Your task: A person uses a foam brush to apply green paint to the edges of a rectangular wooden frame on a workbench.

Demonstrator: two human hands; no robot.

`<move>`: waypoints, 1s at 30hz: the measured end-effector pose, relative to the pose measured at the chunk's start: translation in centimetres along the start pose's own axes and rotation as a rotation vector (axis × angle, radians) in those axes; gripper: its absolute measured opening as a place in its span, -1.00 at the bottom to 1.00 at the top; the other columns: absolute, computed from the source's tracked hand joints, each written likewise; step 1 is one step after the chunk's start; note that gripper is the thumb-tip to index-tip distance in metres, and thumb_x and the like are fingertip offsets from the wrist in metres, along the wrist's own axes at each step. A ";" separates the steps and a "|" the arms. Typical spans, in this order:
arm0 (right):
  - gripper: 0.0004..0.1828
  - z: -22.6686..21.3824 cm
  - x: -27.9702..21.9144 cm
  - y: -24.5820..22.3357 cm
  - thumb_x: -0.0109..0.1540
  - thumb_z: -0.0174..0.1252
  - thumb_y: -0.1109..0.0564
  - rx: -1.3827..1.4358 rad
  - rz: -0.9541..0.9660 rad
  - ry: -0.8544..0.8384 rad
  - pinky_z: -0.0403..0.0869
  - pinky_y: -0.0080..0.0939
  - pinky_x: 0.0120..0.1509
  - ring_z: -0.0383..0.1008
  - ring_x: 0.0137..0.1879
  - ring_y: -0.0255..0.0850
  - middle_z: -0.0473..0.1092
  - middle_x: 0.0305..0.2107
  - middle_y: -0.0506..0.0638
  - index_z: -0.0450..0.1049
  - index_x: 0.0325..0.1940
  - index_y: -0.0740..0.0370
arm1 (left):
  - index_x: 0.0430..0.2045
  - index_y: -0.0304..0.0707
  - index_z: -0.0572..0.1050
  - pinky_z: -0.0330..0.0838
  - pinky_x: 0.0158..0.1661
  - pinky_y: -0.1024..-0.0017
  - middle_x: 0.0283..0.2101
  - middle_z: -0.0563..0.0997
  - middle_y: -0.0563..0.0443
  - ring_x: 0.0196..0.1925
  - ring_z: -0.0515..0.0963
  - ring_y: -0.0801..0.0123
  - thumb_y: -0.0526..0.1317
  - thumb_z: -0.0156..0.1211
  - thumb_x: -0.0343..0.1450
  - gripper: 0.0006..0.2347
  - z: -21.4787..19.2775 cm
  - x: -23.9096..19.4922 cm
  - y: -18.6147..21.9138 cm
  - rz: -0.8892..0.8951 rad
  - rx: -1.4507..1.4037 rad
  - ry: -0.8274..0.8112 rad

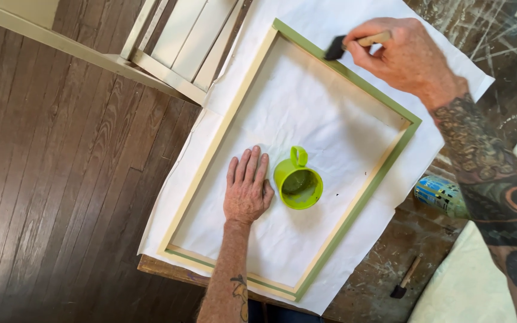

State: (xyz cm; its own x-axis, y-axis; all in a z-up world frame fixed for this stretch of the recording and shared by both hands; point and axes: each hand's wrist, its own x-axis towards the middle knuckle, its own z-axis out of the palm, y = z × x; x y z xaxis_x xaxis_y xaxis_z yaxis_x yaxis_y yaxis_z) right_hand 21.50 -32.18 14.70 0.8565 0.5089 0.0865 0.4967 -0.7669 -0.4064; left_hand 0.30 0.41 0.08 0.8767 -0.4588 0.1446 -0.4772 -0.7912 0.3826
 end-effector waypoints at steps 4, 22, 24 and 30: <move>-0.91 -0.7 0.0 -0.6 0.49 0.26 0.31 -0.049 0.004 -0.010 0.59 -0.12 -0.15 0.54 -0.27 -0.09 0.60 -0.11 0.16 0.63 0.02 0.43 | 0.30 -0.26 0.37 0.17 0.43 -0.01 0.44 0.32 -0.19 0.48 0.31 0.02 -0.18 0.02 0.39 -0.49 0.1 -0.1 0.0 -0.006 -0.003 0.010; -0.66 -0.2 1.6 0.0 0.49 0.05 -0.01 -0.412 0.110 -0.326 0.52 0.05 -0.19 0.56 -0.35 -0.01 0.56 -0.39 -0.04 0.59 -0.28 0.11 | 0.31 -0.25 0.35 0.17 0.43 -0.01 0.44 0.32 -0.18 0.48 0.32 0.02 -0.19 0.02 0.40 -0.50 0.0 -0.1 0.1 -0.007 -0.006 0.018; -0.52 0.8 2.8 0.0 0.54 0.05 -0.07 -0.359 0.119 -0.342 0.46 0.10 -0.17 0.54 -0.31 0.09 0.53 -0.43 0.09 0.53 -0.36 0.25 | 0.31 -0.26 0.36 0.17 0.42 -0.02 0.44 0.32 -0.19 0.48 0.32 0.02 -0.19 0.02 0.41 -0.50 0.0 0.0 0.1 -0.007 -0.009 0.018; -0.90 0.6 1.9 -0.6 0.58 0.28 0.16 -0.097 0.040 0.034 0.29 -0.02 -0.27 0.26 -0.54 -0.17 0.51 -0.34 -0.13 0.64 0.00 0.17 | 0.29 -0.25 0.38 0.18 0.42 -0.02 0.43 0.34 -0.18 0.47 0.33 0.02 -0.20 0.03 0.39 -0.50 0.0 0.1 0.1 -0.009 -0.011 0.028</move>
State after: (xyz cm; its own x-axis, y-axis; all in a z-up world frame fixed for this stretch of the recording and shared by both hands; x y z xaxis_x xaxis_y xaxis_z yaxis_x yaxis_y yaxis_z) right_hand 22.77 -30.50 14.60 0.8795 0.4647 0.1029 0.4716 -0.8218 -0.3198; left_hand 0.33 0.26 0.11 0.8824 -0.4402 0.1665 -0.4687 -0.7906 0.3939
